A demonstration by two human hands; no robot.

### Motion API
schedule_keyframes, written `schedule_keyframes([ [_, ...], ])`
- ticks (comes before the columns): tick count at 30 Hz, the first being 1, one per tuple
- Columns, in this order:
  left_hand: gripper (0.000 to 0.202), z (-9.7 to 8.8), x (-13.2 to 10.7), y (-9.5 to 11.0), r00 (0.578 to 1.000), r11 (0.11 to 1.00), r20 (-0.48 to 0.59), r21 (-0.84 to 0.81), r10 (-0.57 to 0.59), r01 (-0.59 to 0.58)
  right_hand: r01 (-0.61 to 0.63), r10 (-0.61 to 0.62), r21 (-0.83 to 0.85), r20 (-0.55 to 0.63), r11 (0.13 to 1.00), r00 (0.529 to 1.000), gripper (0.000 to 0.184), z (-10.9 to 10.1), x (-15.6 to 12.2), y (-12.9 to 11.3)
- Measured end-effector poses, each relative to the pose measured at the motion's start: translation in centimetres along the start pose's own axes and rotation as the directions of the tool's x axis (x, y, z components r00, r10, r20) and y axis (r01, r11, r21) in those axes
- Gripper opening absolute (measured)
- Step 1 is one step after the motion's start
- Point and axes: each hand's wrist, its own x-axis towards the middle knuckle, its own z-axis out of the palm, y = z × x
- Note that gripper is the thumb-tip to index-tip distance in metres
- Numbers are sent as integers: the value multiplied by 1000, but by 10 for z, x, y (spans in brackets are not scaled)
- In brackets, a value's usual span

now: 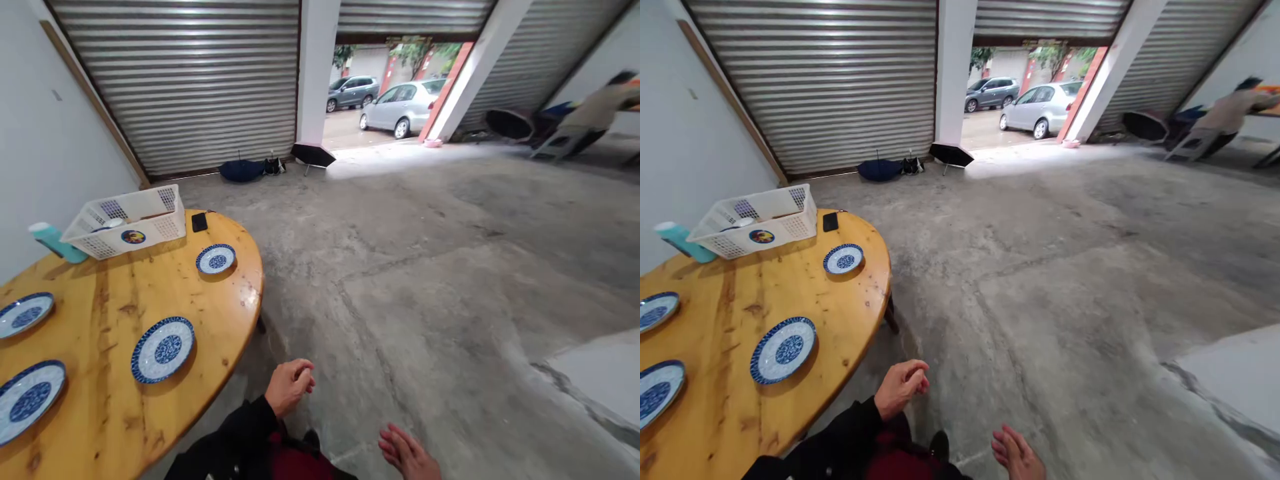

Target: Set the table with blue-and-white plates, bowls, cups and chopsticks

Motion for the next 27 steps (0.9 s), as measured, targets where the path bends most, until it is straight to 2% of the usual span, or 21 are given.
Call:
schedule_keyframes([
  [3, 38, 12, 21, 13, 999, 999, -1, 8, -44, 44, 5, -4, -11, 77, 1000, 997, 64, 16, 52, -35],
  [6, 40, 18, 48, 19, 995, 995, -38, 17, -96, 96, -76, 84, -45, 204, 996, 975, 65, 43, 96, -60],
  [9, 40, 18, 91, 24, 989, 993, -91, 9, -119, 120, -67, 94, -103, 279, 992, 956, 64, 73, 132, -72],
  [12, 39, 14, 146, 31, 985, 994, -132, -22, -109, 107, -54, 105, -167, 309, 984, 945, 62, 97, 165, -82],
  [16, 37, 2, 223, 50, 985, 992, -154, -114, -79, 61, -4, 65, -233, 252, 972, 966, 59, 112, 209, -115],
  [19, 36, -12, 268, 63, 981, 985, -176, -164, -86, 57, 24, 35, -275, 209, 961, 977, 62, 121, 244, -148],
  [23, 36, -32, 305, 68, 969, 972, -207, -216, -137, 91, 4, 70, -326, 213, 945, 975, 64, 148, 286, -180],
  [27, 37, -52, 330, 67, 934, 937, -258, -310, -248, 163, -7, 143, -419, 294, 908, 945, 63, 198, 321, -198],
])
